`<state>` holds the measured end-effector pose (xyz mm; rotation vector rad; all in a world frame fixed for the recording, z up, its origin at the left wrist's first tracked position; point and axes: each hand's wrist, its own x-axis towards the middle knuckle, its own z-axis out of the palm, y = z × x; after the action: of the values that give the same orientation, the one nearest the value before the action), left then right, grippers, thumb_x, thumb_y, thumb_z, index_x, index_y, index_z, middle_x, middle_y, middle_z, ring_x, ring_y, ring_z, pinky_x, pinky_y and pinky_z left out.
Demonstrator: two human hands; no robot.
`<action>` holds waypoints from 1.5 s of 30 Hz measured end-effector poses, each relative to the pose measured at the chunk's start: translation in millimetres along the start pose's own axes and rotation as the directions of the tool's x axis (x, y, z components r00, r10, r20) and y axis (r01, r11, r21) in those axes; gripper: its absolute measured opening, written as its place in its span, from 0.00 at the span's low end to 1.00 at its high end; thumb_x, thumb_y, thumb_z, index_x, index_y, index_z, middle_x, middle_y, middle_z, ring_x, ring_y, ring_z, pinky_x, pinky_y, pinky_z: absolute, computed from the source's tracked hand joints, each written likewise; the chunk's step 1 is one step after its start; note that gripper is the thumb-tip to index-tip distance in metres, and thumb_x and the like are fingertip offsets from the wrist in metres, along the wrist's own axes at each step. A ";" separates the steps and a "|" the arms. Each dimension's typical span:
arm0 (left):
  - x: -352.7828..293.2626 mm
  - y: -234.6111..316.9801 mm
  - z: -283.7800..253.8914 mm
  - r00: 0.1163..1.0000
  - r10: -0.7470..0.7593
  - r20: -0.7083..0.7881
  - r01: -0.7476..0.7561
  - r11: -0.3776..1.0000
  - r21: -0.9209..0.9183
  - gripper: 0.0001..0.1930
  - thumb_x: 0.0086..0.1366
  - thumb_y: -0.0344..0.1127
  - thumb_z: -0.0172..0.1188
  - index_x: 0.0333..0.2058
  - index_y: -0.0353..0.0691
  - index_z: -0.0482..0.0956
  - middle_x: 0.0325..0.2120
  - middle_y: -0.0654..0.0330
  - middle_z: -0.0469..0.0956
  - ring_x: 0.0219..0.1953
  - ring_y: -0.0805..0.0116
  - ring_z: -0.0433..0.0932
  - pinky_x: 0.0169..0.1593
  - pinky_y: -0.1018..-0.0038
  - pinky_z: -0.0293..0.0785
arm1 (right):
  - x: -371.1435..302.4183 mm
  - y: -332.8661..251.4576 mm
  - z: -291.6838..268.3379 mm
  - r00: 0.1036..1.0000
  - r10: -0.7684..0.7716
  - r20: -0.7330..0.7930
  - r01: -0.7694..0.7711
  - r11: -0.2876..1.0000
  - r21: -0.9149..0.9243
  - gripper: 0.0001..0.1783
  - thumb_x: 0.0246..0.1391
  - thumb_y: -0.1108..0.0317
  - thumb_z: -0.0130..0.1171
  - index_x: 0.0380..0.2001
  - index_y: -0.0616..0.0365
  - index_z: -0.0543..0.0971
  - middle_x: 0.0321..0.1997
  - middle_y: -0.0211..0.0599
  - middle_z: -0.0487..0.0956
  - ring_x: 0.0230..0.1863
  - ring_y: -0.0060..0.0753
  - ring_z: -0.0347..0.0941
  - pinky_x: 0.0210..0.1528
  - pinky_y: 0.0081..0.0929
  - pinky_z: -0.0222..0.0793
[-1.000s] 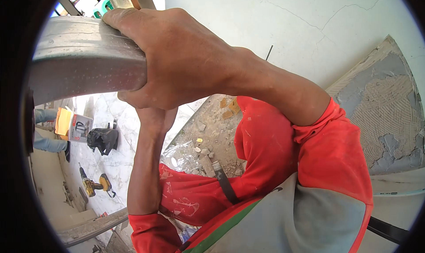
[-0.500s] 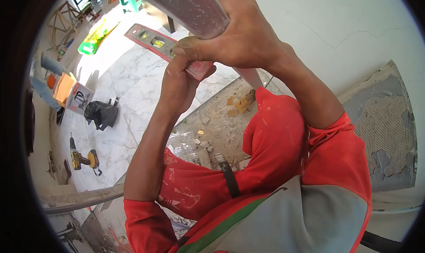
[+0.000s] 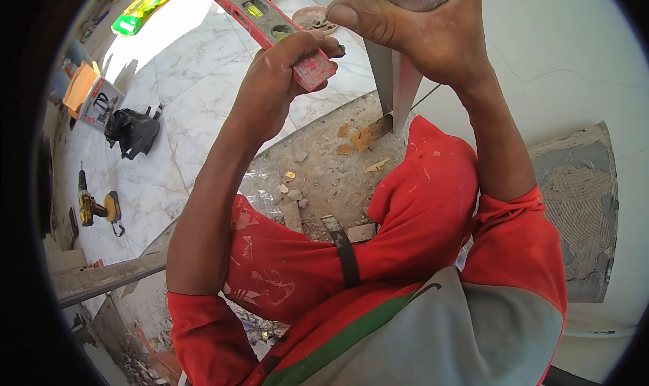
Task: Installing a metal stud frame for a renovation project using a spirit level and a power drill.
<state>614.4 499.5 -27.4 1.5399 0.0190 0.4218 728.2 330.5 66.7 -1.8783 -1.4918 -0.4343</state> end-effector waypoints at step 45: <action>-244.6 791.5 -9.9 0.182 0.591 -0.786 0.332 0.715 0.615 0.25 0.60 0.55 0.56 0.37 0.33 0.68 0.23 0.60 0.75 0.25 0.75 0.77 0.27 0.79 0.74 | 99.4 -16.2 -38.6 0.366 0.376 0.851 -0.545 0.828 -0.131 0.34 0.42 0.53 0.62 0.48 0.64 0.67 0.46 0.50 0.69 0.46 0.48 0.67 0.44 0.44 0.67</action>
<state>184.9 421.1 676.7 1.6895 1.2604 1.7603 747.0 376.6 162.4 -2.3693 -1.3281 1.0622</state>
